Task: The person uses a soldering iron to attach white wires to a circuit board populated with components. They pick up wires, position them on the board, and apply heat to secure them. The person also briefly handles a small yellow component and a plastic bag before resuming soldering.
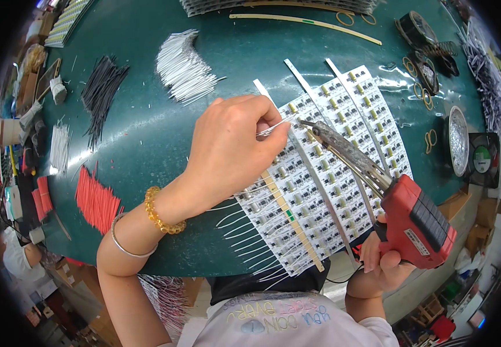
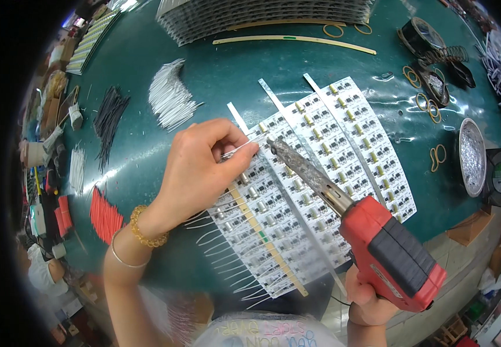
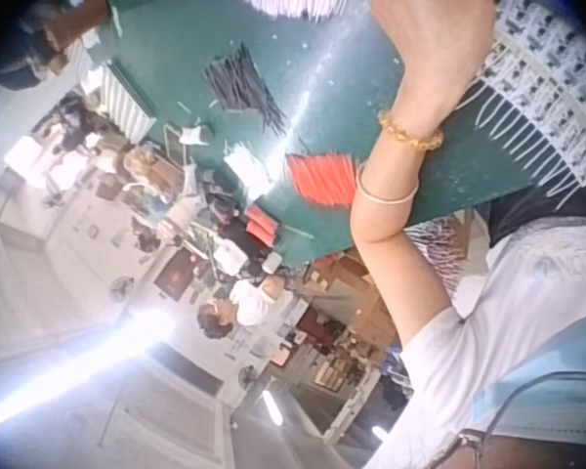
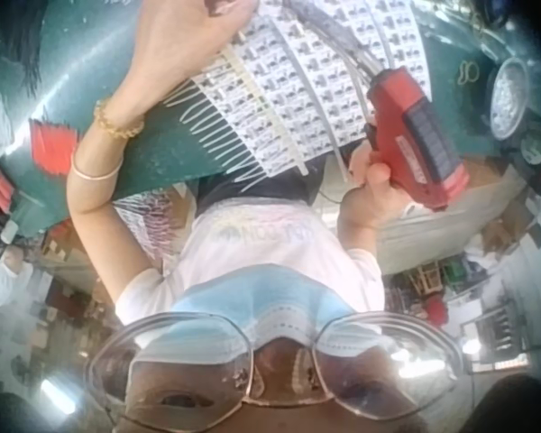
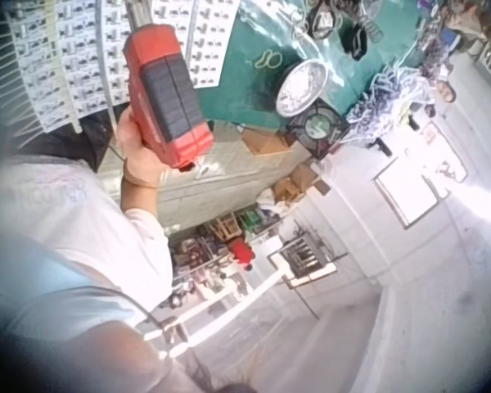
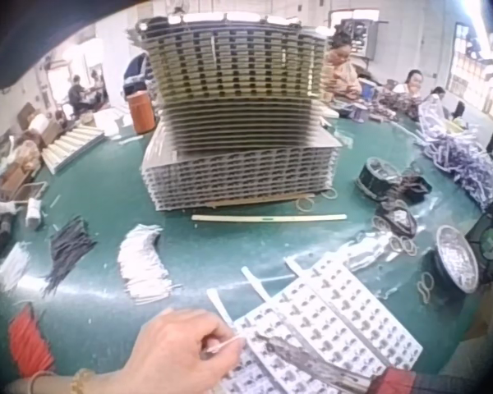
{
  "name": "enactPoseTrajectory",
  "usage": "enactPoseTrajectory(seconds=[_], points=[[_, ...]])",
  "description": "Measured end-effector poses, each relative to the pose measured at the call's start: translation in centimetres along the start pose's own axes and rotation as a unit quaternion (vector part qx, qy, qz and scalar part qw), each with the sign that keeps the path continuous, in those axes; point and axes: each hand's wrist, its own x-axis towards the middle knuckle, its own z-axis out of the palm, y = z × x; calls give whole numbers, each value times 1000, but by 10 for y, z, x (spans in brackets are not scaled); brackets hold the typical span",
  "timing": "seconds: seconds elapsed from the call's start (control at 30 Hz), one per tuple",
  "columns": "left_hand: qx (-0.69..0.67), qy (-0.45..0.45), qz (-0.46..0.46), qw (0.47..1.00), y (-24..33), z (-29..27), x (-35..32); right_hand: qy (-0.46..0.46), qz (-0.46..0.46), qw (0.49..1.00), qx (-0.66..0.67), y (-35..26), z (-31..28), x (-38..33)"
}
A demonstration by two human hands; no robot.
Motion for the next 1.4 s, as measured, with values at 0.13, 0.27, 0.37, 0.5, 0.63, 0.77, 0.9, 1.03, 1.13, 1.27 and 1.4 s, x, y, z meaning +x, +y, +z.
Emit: enactPoseTrajectory(seconds=[0.13,0.27,0.37,0.5,0.63,0.77,0.9,1.03,1.13,1.27,1.4], points=[[3,3,1,1000,1,-1,0,-48,-87,994,-55,2,-1,3],[6,55,69,996,-2,-5,-1,-27,-92,994,-43,3,-5,-4],[109,88,121,983,12,-23,-5,-32,-103,993,-36,3,-9,-5],[34,-7,28,999,24,-19,-13,-48,-80,995,-21,-3,-9,-4],[14,-30,-25,999,13,-7,-13,-47,-83,995,-25,-2,-4,-3],[14,-31,-46,998,12,-5,-13,-62,-72,995,-20,3,-5,-2],[25,-15,-18,999,7,-2,-13,-71,-53,995,-39,0,-3,2],[1,-18,-36,999,8,-1,-11,-49,-49,997,-30,1,0,3],[-16,-28,-53,998,8,-2,-11,-42,-45,998,-24,5,-2,2],[-22,-26,-49,998,8,-2,-10,-26,-51,993,-105,15,-15,0],[-23,-31,-54,998,9,-1,-9,1,-80,992,-98,20,-22,-6]])
